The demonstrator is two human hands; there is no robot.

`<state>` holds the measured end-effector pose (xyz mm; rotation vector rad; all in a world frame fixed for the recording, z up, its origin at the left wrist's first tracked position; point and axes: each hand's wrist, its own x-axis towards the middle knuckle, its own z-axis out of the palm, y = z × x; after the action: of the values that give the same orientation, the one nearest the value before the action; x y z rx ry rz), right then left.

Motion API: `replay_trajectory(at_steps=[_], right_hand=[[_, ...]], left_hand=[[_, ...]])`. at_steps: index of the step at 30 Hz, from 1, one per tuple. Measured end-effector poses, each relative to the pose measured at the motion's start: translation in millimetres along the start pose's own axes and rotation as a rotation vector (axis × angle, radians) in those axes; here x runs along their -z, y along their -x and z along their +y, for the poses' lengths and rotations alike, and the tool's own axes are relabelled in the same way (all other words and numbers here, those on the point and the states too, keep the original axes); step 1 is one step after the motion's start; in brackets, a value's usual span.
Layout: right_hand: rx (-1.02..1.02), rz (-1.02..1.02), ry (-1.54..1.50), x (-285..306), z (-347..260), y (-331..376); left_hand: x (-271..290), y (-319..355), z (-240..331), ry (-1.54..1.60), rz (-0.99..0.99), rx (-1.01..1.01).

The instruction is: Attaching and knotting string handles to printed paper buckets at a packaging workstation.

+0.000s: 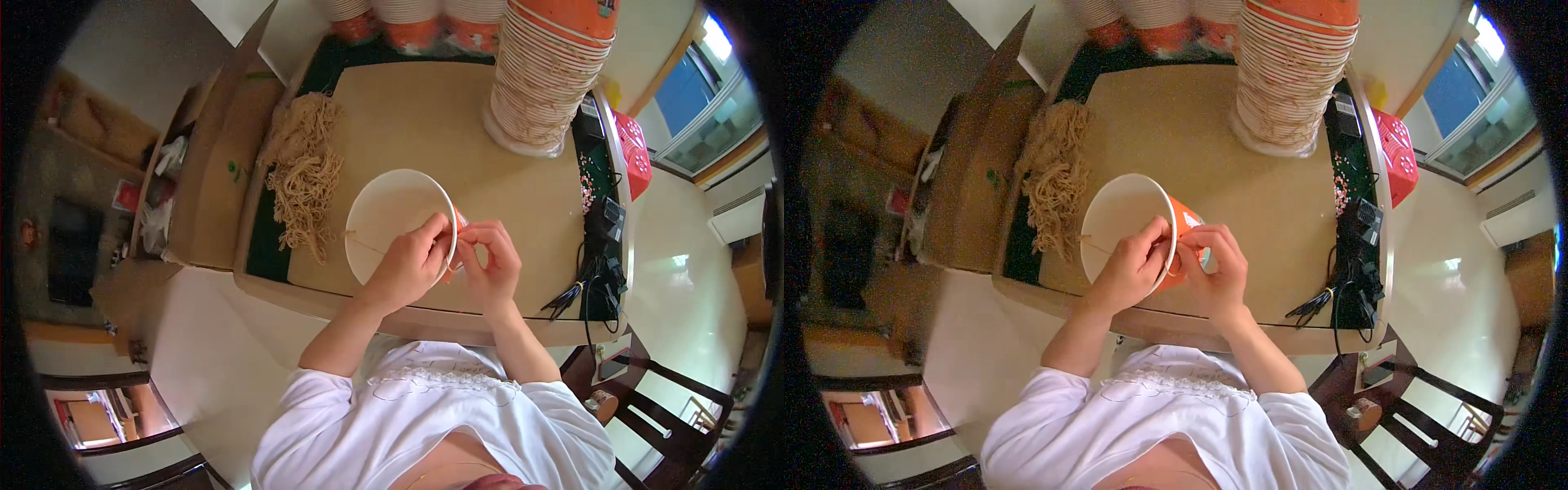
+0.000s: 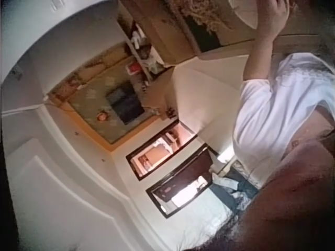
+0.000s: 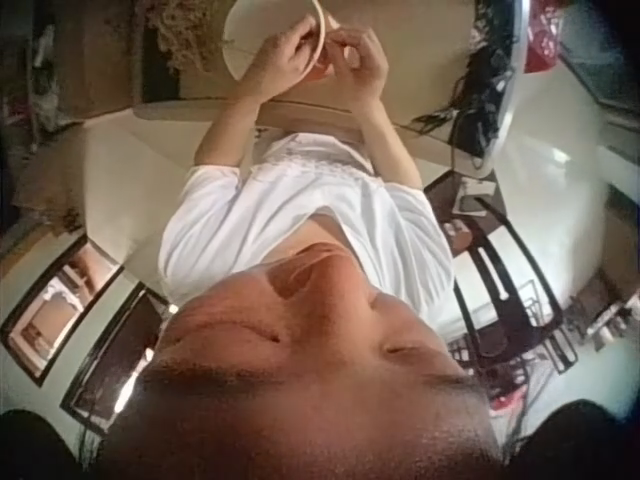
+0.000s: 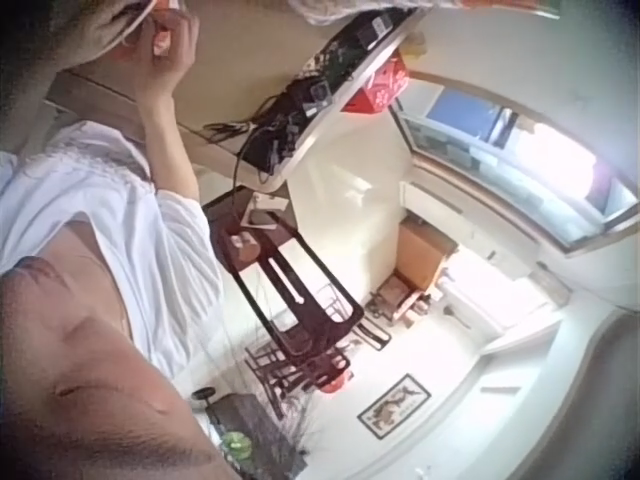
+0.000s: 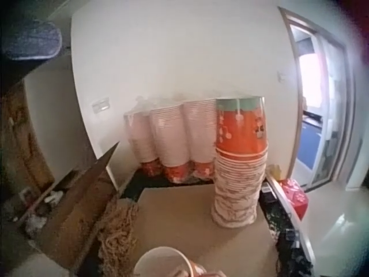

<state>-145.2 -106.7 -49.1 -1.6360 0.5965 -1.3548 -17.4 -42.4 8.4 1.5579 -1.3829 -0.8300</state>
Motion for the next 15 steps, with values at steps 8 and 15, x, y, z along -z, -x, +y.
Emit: replay_trajectory(at_steps=[8,15], right_hand=[[0.065,-0.142,0.175,25,-24,-42],[0.09,-0.659,0.488,39,-27,-66]], left_hand=[[-5,1,-13,0.097,0.011,0.048],[-4,-6,-10,0.121,0.045,0.056]])
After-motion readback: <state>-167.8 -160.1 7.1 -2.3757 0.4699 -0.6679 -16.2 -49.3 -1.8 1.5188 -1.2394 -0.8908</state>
